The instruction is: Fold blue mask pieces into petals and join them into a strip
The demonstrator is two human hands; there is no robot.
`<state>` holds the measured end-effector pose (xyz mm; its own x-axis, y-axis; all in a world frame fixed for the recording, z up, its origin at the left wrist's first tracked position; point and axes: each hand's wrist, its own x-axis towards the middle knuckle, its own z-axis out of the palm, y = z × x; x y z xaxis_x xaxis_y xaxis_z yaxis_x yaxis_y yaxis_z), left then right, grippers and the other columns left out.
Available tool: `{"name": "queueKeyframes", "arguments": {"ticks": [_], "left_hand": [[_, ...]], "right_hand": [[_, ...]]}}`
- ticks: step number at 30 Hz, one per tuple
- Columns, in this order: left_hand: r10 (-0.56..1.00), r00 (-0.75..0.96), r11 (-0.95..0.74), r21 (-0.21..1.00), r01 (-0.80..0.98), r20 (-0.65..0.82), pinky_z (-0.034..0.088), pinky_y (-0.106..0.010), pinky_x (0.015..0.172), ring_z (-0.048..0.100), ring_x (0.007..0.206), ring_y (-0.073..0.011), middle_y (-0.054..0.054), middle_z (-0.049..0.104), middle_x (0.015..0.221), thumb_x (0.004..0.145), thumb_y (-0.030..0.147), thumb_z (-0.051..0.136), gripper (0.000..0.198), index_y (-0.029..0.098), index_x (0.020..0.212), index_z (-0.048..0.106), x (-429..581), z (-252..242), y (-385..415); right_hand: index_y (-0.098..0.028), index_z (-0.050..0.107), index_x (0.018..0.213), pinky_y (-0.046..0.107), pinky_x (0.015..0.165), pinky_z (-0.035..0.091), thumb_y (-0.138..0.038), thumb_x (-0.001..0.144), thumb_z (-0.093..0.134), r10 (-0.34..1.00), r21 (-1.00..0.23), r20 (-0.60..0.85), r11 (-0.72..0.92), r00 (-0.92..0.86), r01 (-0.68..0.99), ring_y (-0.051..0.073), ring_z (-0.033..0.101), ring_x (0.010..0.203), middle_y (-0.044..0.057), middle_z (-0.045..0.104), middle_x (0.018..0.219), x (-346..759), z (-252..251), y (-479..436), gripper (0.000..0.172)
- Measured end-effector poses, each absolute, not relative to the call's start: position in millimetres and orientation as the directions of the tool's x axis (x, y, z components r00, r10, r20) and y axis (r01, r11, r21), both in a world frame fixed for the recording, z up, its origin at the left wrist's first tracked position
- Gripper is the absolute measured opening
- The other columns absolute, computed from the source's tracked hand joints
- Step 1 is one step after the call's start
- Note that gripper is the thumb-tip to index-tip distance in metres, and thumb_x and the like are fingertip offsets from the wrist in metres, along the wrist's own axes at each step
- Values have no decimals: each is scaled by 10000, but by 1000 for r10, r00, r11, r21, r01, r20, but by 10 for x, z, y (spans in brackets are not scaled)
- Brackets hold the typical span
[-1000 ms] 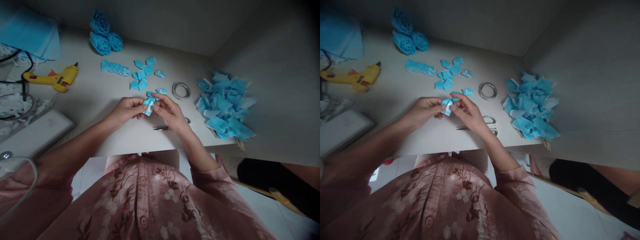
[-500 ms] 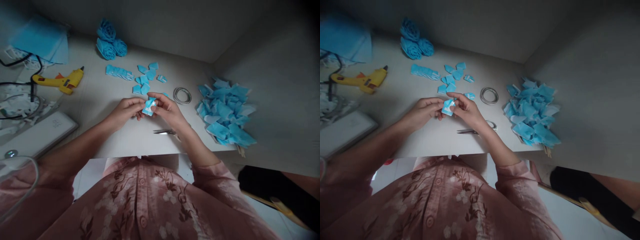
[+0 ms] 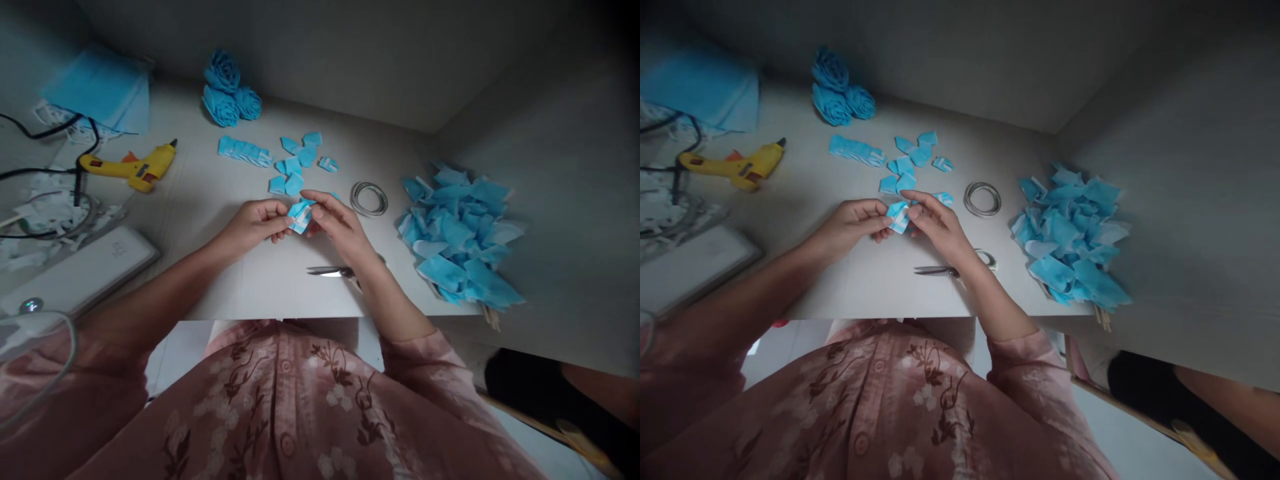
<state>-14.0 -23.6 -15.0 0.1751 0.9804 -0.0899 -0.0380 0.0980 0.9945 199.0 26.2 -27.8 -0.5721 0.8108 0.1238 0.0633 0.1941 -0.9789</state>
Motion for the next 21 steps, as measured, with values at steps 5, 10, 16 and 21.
{"name": "queueKeyframes", "arguments": {"ticks": [5,10,16,21], "left_hand": [[975,212,63,997,46,-71,476,-214,565,584,610,-107,-4,664,687,775,383,814,248,174,788,681,-138,-137,-247],[991,130,-35,998,50,28,494,-230,577,587,614,-114,11,652,721,824,415,775,254,194,889,668,-123,-138,-246],[990,97,-115,983,144,102,497,-246,630,595,661,-121,4,647,752,835,411,767,240,193,848,669,-143,-184,-232],[987,104,-141,965,219,120,481,-249,632,583,653,-124,6,639,729,852,446,756,266,195,845,669,-140,-226,-231]], "right_hand": [[-273,656,1420,297,773,612,-594,900,819,799,-995,93,102,-594,-19,156,647,871,2,666,965,2011,-321,255,632],[-261,659,1392,281,752,568,-541,884,852,794,-995,99,62,-600,-81,131,588,786,-26,620,879,1974,-326,234,611],[-260,650,1378,308,754,543,-587,896,825,785,-992,118,122,-608,-35,135,593,746,-35,598,838,1948,-314,205,608],[-263,639,1389,301,718,527,-635,894,806,785,-985,132,174,-605,10,137,573,740,-37,575,833,1941,-348,216,641]]}}
